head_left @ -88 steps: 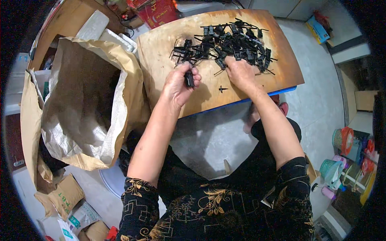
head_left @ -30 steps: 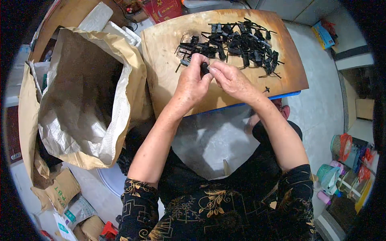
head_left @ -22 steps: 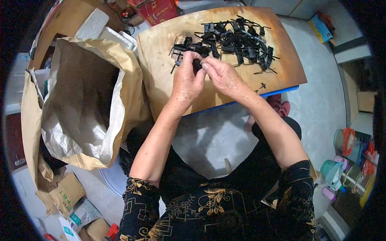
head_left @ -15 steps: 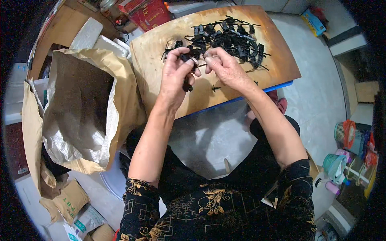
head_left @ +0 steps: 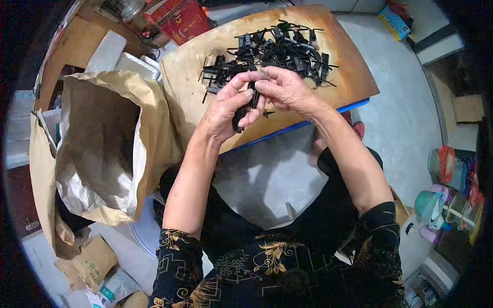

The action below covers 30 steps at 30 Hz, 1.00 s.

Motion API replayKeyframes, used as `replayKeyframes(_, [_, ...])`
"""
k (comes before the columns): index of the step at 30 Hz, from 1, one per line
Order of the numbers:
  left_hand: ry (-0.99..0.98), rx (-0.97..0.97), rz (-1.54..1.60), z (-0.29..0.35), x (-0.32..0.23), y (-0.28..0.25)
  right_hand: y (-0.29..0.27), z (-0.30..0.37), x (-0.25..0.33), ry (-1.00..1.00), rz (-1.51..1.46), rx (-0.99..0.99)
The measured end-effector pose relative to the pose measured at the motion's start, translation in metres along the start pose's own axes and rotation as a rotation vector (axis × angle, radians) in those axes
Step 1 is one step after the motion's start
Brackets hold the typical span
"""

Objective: Sorting and inspecting small black plastic fasteners from a large paper bag into a collection bucket.

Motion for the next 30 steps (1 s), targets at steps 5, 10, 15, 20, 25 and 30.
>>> replayKeyframes(5, [0.013, -0.068, -0.036, 0.002, 0.001, -0.003, 0.003, -0.003, 0.002, 0.004, 0.040, -0.015])
replayKeyframes(10, [0.058, -0.172, -0.415, 0.005, 0.001, -0.003, 0.003, -0.021, -0.015, -0.162, 0.303, -0.154])
replayKeyframes(15, [0.128, -0.313, -0.568, 0.013, -0.003, -0.011, 0.022, -0.029, -0.014, -0.095, 0.212, -0.168])
replayKeyframes(20, [0.192, -0.441, -0.490, 0.020, -0.006, -0.024, 0.047, -0.026, -0.012, 0.057, 0.038, -0.119])
replayKeyframes(25, [0.182, -0.456, -0.510, 0.026, -0.009, -0.028, 0.059, -0.031, -0.014, 0.071, 0.044, -0.090])
replayKeyframes(30, [0.201, -0.486, -0.496, 0.027, -0.009, -0.033, 0.063, -0.039, -0.017, 0.006, 0.033, -0.071])
Point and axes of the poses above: each hand's wrist, its own z-axis away from the middle knuckle, its own y-axis out of the palm, x = y × z, the point moved 1 cm from there along -z, towards the middle knuckle, and after that the axes turned 5 degrees about z, right-handed, at the moved point
